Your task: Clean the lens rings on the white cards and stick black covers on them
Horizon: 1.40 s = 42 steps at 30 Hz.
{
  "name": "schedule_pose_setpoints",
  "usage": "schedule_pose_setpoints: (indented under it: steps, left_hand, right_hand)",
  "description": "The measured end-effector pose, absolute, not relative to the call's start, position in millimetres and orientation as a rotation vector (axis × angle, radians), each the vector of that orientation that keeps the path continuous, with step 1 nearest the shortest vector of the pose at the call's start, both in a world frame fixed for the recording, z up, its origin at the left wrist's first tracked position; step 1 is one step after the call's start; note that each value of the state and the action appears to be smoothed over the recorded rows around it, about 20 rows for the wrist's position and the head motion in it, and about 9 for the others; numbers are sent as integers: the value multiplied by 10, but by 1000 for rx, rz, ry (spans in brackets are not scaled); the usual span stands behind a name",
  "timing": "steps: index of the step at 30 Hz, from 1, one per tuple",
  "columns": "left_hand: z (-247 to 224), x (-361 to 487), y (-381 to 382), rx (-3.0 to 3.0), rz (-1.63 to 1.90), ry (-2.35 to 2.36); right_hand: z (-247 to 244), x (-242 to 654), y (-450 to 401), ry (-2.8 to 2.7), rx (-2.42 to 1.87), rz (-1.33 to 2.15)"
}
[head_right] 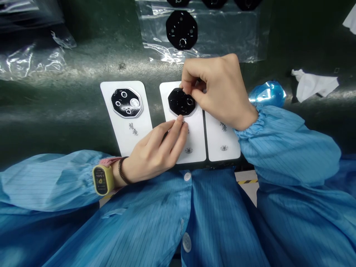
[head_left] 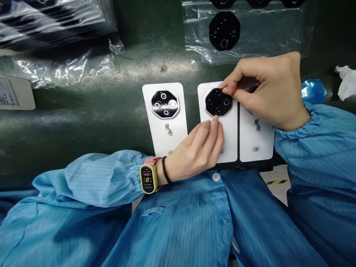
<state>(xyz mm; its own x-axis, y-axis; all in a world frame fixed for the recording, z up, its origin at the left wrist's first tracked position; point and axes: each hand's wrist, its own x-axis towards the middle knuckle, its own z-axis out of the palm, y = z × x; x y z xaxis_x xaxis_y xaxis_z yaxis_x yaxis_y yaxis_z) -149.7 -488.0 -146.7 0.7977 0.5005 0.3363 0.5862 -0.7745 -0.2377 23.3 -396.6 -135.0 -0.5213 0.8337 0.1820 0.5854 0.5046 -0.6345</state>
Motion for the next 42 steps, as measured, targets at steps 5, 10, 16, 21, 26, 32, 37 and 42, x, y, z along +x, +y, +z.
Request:
schedule_pose_setpoints:
  steps: [5,10,16,21,26,32,37,42]
  left_hand:
    - [-1462,-1495,-4871,-2647,-381,-827]
    - [-1466,-1498,-4870,-2651,-392,-828]
    - [-1468,-1492,-4864,-2689,-405,-844]
    - [-1485,-1478,-4868,-2692,-473,-952]
    - [-1505,-1468,-4874,-2705,-496,-1005]
    - [-1494,-1471,-4865,-2709,-485,-983]
    - [-1498,-1476,-4864,-2719,-472,-974]
    - [-1492,-1485,-4860,-2742,-427,-970]
  right_hand:
    - [-1340,216,-3967,-2468,-1159,489]
    - [-1354,208,-3970,-2637,-1038,265]
    - [-1355,197,-4025,-2702,-1004,113]
    - [-1328,182,-4058,-2742,-1070,142]
    - [-1291,187,-4080,-2758,-1151,247]
    - [-1290,200,-4086,-2792,-1111,166]
    - [-1265,151,-4083,-2835,-1087,73]
    - [-1227,56,-4095,-2909,-1032,112]
